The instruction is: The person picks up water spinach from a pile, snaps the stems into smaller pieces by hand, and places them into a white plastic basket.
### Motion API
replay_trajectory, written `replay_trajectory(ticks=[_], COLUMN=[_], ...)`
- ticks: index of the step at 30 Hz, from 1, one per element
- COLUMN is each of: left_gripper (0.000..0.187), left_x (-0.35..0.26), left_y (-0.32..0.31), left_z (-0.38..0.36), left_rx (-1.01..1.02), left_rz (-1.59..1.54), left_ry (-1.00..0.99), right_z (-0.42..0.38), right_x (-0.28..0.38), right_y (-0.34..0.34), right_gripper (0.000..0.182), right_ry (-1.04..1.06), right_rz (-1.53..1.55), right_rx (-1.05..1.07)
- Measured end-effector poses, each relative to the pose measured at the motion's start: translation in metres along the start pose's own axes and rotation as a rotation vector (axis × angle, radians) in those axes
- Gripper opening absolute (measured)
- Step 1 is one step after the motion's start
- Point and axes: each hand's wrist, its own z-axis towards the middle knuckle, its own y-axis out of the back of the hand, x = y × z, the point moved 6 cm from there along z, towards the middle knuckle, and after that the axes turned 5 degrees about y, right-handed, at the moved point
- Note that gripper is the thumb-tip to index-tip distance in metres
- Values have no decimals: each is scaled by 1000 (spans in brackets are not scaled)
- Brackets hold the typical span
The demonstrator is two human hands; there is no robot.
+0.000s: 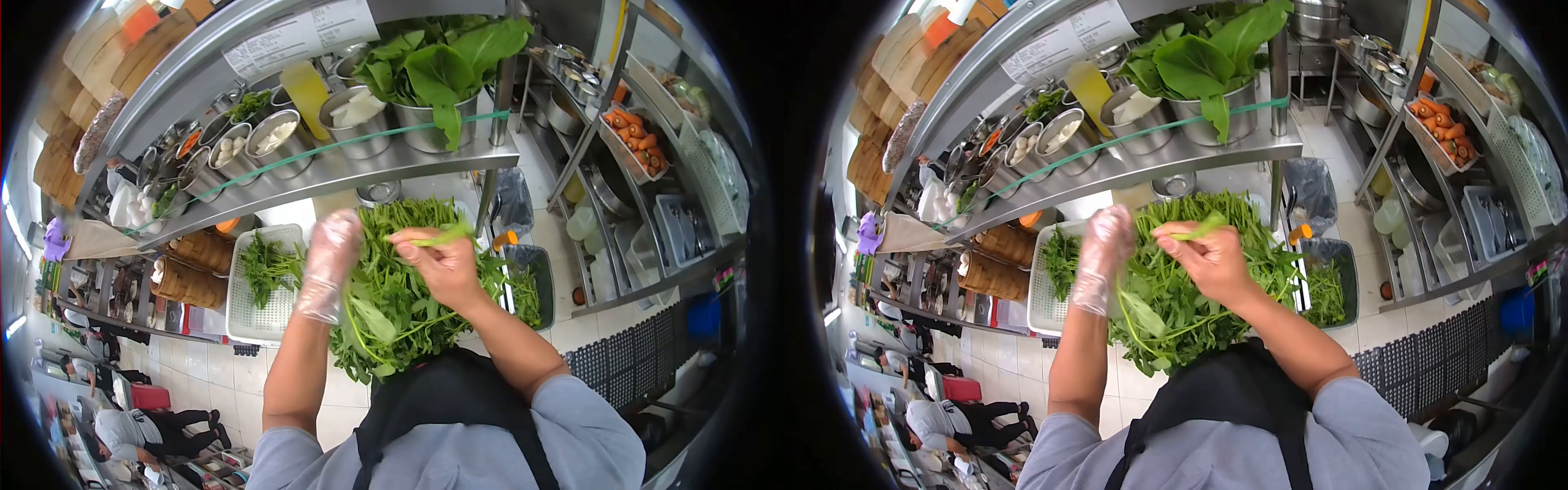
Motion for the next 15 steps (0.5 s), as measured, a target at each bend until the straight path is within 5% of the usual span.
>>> replay_trajectory(ticks=[3,5,7,9,11,15], left_gripper=[31,30,37,34,34,36], left_x=[-40,-60,-68,-56,-40,32], left_y=[-7,-17,-40,-67,-95,-110], left_z=[-17,-33,-54,-78,-99,-114], left_rx=[-109,-142,195,530,686,788], left_rz=[-270,-197,299,792,1061,1290], left_ry=[11,56,-20,29,169,157], right_z=[-12,-24,-35,-56,-82,-139], right_x=[19,28,17,-20,-63,-125], right_y=[42,96,150,219,269,289], right_gripper=[17,12,20,28,29,30], right_ry=[123,63,-41,-338,-371,-456], right_rz=[-37,-343,-474,-884,-1085,-1565], right_rx=[-202,-339,-481,-381,-307,20])
